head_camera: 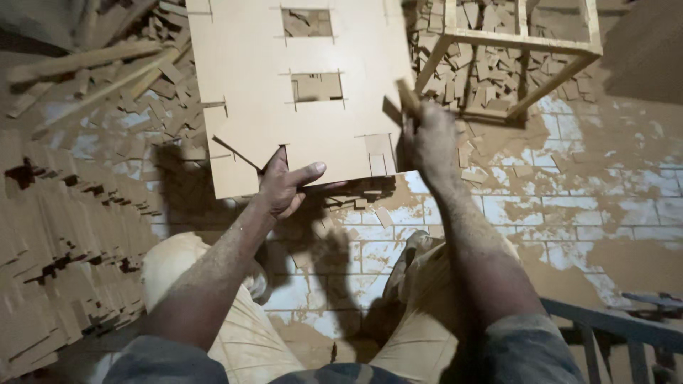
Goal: The person sits on the floor and repeatedly picks up pre-cut wooden pieces with rectangular cutouts, inspects them, and places them into a stack. The person handles the pieces one at a time, turning them over and aligning them before stacking.
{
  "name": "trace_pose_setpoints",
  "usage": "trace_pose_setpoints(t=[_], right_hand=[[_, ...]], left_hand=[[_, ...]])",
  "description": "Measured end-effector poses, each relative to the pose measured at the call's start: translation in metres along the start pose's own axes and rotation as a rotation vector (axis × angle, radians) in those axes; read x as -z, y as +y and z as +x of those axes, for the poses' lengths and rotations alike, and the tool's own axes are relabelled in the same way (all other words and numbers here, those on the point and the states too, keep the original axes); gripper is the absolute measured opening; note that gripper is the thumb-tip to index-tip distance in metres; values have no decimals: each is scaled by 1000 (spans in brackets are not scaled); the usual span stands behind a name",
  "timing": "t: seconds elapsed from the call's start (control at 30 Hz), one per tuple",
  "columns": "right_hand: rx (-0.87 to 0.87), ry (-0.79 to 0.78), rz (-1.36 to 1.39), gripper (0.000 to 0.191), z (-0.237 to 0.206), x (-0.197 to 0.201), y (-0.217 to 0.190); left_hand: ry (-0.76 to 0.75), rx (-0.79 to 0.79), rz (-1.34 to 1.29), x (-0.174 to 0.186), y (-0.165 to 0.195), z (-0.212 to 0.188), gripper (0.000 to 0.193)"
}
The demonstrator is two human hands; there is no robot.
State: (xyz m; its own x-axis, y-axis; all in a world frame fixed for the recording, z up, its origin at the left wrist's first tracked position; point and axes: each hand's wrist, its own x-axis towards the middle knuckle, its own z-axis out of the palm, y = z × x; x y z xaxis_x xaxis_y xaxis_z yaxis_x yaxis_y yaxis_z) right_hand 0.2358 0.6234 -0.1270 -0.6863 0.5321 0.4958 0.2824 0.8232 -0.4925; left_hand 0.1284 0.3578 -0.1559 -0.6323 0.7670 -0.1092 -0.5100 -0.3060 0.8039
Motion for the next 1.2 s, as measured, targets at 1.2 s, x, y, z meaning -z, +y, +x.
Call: trace_pose_setpoints(t=[1.2], right_hand=[[169, 283, 236, 63, 34, 7, 30]], left_hand=[[-91, 425, 1030, 81, -146, -6, 82]])
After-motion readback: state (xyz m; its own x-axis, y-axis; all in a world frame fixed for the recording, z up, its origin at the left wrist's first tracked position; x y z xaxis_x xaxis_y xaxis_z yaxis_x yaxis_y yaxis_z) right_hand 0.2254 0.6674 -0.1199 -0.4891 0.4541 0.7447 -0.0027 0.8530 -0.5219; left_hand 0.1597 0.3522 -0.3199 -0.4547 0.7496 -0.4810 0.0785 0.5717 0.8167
